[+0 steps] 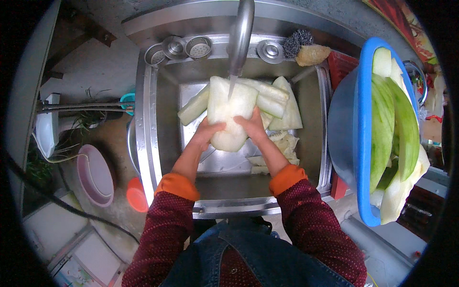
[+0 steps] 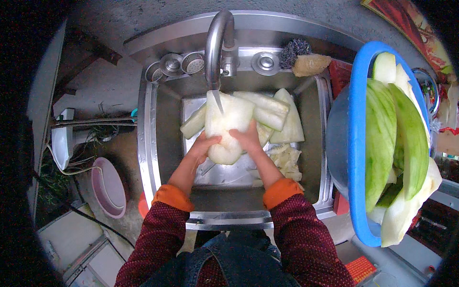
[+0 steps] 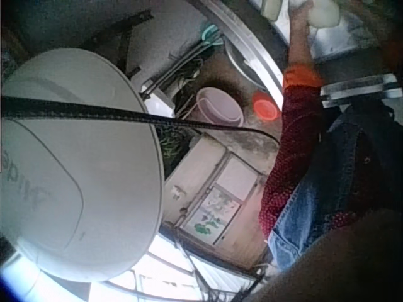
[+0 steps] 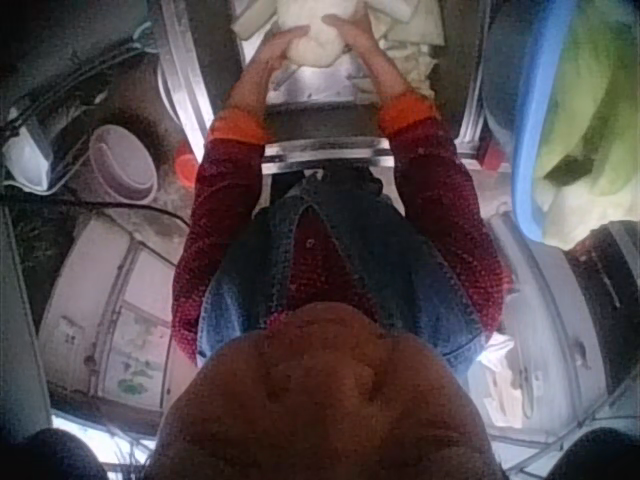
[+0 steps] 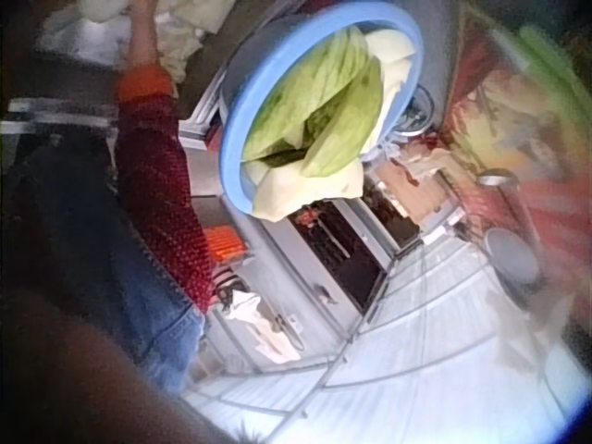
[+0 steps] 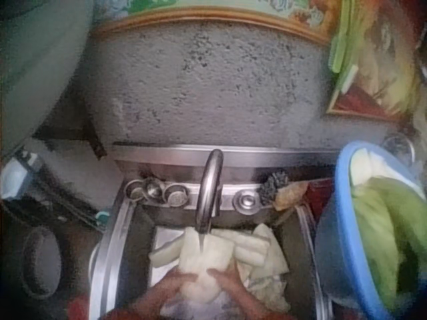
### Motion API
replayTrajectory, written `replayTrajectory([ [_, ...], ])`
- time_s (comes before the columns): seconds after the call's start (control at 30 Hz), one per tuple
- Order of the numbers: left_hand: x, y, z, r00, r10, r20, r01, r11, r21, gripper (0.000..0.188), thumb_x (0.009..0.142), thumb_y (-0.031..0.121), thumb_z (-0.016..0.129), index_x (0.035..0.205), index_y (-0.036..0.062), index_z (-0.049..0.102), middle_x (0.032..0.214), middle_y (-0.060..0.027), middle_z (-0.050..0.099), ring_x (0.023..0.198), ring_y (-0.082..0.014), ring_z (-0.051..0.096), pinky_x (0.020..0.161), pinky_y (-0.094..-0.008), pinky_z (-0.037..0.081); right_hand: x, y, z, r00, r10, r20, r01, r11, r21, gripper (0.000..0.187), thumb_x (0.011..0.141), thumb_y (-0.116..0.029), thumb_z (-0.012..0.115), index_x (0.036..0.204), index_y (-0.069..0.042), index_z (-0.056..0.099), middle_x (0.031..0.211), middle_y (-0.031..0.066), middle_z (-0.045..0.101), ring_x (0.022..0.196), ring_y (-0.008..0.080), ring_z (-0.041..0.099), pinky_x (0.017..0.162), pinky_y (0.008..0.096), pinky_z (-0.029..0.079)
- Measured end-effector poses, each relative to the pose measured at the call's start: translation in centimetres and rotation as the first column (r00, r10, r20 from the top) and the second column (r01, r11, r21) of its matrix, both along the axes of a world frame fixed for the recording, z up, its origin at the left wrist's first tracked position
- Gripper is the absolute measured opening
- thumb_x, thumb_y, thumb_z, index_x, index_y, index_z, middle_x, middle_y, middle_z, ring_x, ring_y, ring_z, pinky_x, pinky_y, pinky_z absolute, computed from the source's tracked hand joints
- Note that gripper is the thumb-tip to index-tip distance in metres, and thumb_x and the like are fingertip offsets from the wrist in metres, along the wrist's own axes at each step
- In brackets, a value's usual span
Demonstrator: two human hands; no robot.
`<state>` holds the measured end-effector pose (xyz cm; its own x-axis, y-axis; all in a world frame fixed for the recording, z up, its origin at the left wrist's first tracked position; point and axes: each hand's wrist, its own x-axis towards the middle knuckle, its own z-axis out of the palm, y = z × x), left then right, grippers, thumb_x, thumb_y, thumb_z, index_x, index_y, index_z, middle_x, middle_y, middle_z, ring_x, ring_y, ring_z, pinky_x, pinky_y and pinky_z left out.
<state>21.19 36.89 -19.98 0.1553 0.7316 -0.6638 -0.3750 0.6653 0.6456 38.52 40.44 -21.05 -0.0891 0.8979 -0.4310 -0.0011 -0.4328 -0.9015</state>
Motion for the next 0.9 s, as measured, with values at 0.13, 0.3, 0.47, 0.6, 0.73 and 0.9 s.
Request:
replayTrajectory([
  [0.13, 0.3, -0.3, 0.3, 0.996, 0.088, -0.014, -0.087, 0.995, 0.037, 0.062, 0.074, 0.009, 0.067, 0.129, 0.0046, 0.038, 0.118, -0.0107, 0.054, 0.106, -0.0222, 0.054, 0.09, -0.0353, 0.045, -0.8, -1.7, 2.0, 0.899, -0.049, 0.434, -0.15, 0.899, 0.412, 0.082, 0.065, -0.015, 0.073, 0.132, 0.0, 0.027, 0.124, 0.0229, 0.043, 0.115, 0.0329, 0.045, 0.097, 0.0395, 0.037],
  [0.3, 0.2, -0.7, 1.4, 0.996, 0.077, -0.039, -0.072, 0.992, 0.103, 0.064, 0.071, 0.01, 0.068, 0.128, 0.0029, 0.039, 0.115, -0.0108, 0.055, 0.103, -0.0211, 0.055, 0.089, -0.0342, 0.045, -2.0, -1.1, 3.0, 0.754, -0.037, 0.656, -0.264, 0.897, 0.354, 0.099, 0.067, -0.031, 0.074, 0.14, -0.003, 0.014, 0.133, 0.0331, 0.029, 0.121, 0.0444, 0.036, 0.101, 0.043, 0.031],
  [0.47, 0.0, -1.7, 2.4, 1.0, 0.023, 0.0, -0.023, 0.997, 0.078, 0.069, 0.072, 0.01, 0.069, 0.132, 0.0048, 0.034, 0.12, -0.0107, 0.052, 0.109, -0.0229, 0.052, 0.093, -0.0362, 0.043, -2.2, 2.5, 3.4, 0.701, -0.03, 0.712, -0.205, 0.948, 0.242, 0.086, 0.073, -0.048, 0.065, 0.138, -0.006, 0.026, 0.123, 0.0322, 0.04, 0.109, 0.0446, 0.046, 0.09, 0.0445, 0.041],
  [0.6, 0.0, -2.1, 2.8, 0.998, -0.007, -0.065, 0.013, 0.995, 0.101, 0.068, 0.072, 0.01, 0.069, 0.131, 0.0045, 0.035, 0.12, -0.0107, 0.053, 0.108, -0.023, 0.053, 0.093, -0.0366, 0.043, -1.4, 5.8, 2.7, 0.784, -0.008, 0.621, -0.092, 0.987, 0.13, 0.059, 0.077, -0.044, 0.063, 0.118, -0.002, 0.051, 0.113, 0.0249, 0.051, 0.102, 0.0373, 0.053, 0.086, 0.0413, 0.043],
  [0.73, -0.2, -2.0, 2.9, 0.993, 0.091, -0.08, -0.083, 0.992, 0.092, 0.059, 0.07, 0.008, 0.068, 0.123, 0.0022, 0.043, 0.111, -0.0094, 0.057, 0.099, -0.0199, 0.057, 0.087, -0.0329, 0.046, -1.6, 4.6, 1.4, 0.924, -0.226, 0.31, 0.134, 0.947, 0.292, 0.063, 0.075, -0.036, 0.068, 0.121, 0.0, 0.044, 0.11, 0.0235, 0.055, 0.102, 0.032, 0.055, 0.085, 0.0389, 0.044],
  [0.9, 0.1, -1.6, 3.2, 0.978, 0.199, -0.063, -0.193, 0.977, 0.093, 0.058, 0.071, 0.007, 0.067, 0.123, 0.0031, 0.042, 0.11, -0.0097, 0.057, 0.098, -0.0204, 0.057, 0.085, -0.0327, 0.046, -2.9, 0.3, 0.8, 0.988, -0.13, 0.082, 0.126, 0.991, 0.056, 0.06, 0.078, -0.021, 0.067, 0.124, -0.002, 0.035, 0.111, 0.0138, 0.053, 0.098, 0.0237, 0.054, 0.084, 0.0341, 0.046],
])
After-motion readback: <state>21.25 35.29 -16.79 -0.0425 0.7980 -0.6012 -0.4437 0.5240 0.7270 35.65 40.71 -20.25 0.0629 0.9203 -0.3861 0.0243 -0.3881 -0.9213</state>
